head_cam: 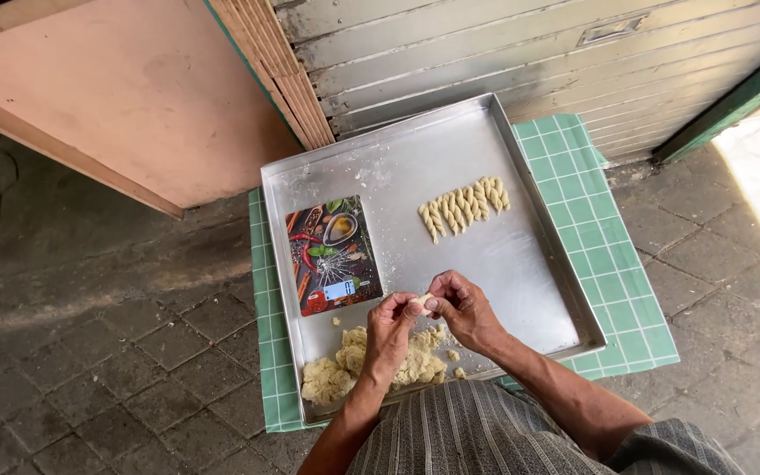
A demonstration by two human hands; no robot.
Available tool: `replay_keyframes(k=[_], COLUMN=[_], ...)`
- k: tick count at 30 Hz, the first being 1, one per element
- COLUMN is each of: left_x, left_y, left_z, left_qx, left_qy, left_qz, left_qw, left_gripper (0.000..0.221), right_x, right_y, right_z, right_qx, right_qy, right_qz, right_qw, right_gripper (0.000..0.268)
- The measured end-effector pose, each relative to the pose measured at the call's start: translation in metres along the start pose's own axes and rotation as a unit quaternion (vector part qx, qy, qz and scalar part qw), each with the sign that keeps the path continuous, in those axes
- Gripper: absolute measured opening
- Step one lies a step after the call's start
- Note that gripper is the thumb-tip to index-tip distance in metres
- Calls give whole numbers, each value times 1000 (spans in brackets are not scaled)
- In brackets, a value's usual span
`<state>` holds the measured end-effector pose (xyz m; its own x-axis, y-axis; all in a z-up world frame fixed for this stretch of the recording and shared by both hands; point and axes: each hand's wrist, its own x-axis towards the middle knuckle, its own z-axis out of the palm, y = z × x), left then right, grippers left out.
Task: Pinching off small portions of dough from a larger mass and arranging them on a metal baking tray.
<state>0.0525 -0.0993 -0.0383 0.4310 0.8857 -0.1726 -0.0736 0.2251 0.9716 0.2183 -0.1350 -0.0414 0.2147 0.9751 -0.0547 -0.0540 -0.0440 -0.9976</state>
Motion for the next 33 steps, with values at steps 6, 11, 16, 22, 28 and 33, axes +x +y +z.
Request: replay_keyframes(k=[6, 11, 16, 22, 28, 33], left_x=[16, 13, 9, 21, 18, 1], left_y=[-30, -30, -16, -41, -24, 7], left_z=[0, 11, 9, -13, -3, 0], left_qx=[-127, -191, -182, -190, -209, -55], left_qy=[56, 76, 43, -10, 33, 19], left_qz=[-9, -4, -11, -47, -46, -21], left_qw=[990, 979, 982, 981, 976, 998], left_gripper=[27, 18, 28, 30, 29, 29], right_x=[-2, -5, -3, 1, 12, 23], right_y=[-19, -25, -31, -29, 5, 65], right_z=[18, 19, 21, 13, -2, -19], right_qx=[60, 44, -28, -44, -157, -201], right_qy=[95, 66, 24, -55, -38, 10], right_qz=[-21, -33, -39, -100, -113, -152], right_qw=[993, 996, 999, 993, 980, 968], right_gripper=[12, 18, 18, 20, 16, 14])
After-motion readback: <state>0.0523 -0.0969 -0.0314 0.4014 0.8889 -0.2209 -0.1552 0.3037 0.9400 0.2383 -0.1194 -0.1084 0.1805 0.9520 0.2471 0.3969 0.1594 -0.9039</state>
